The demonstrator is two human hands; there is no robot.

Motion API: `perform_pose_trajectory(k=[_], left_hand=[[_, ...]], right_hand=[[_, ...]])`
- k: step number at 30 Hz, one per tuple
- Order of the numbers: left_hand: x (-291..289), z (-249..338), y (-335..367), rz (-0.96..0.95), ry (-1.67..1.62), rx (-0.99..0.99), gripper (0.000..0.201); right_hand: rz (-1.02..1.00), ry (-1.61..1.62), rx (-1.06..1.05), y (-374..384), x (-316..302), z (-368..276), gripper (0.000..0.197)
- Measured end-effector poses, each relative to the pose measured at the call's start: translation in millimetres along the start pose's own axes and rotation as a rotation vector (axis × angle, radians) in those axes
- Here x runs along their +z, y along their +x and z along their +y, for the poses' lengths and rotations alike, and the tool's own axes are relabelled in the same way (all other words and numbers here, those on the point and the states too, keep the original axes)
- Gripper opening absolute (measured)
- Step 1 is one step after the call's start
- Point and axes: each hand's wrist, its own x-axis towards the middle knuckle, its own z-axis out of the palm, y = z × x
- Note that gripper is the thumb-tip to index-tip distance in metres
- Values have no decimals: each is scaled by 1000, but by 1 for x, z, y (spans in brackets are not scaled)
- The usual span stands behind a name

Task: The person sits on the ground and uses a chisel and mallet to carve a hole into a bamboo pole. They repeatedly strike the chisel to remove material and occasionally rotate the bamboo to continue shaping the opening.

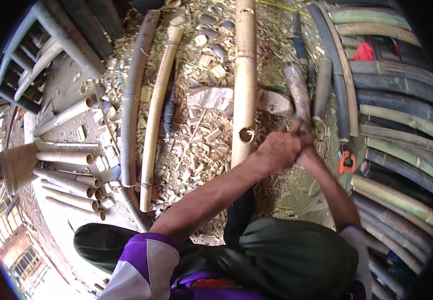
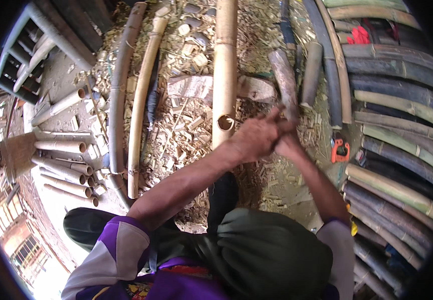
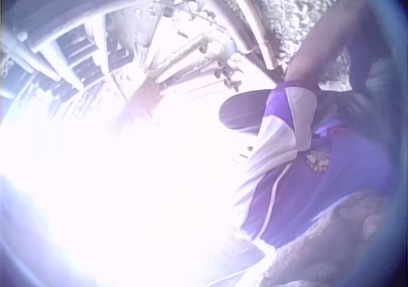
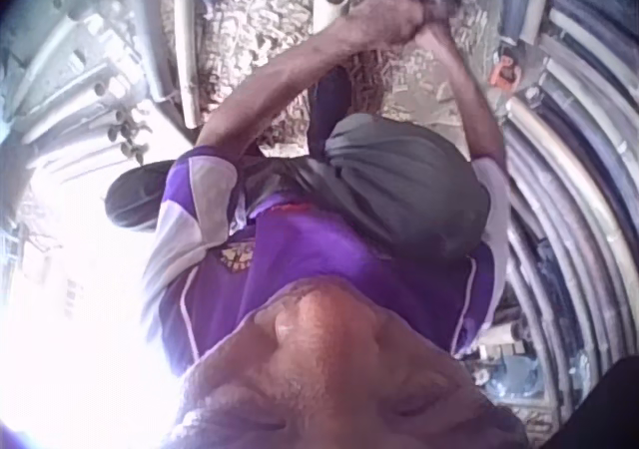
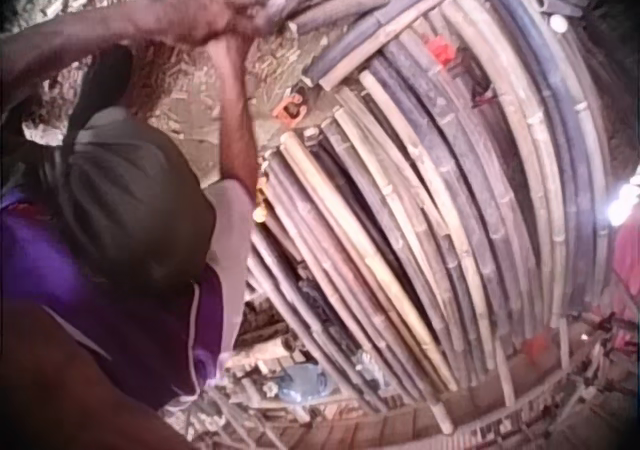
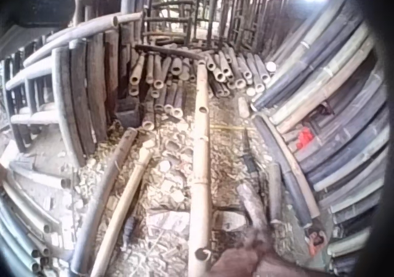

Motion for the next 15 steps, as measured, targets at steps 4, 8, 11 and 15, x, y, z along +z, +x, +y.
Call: perform_pose_trajectory(k=[4, 8, 11, 15], left_hand=[[-23, -1, -8, 328, -233, -138, 89], [-26, -6, -13, 705, -346, -227, 88], [-18, -17, -11, 951, -429, -260, 89], [-5, -3, -6, 987, -384, -258, 96]], right_hand=[[-15, -1182, -491, 18, -30, -68, 37], [-190, -1437, -590, 39, -17, -124, 26], [-221, -1550, -700, 48, 3, -144, 20], [-200, -1522, -900, 53, -11, -125, 22]])
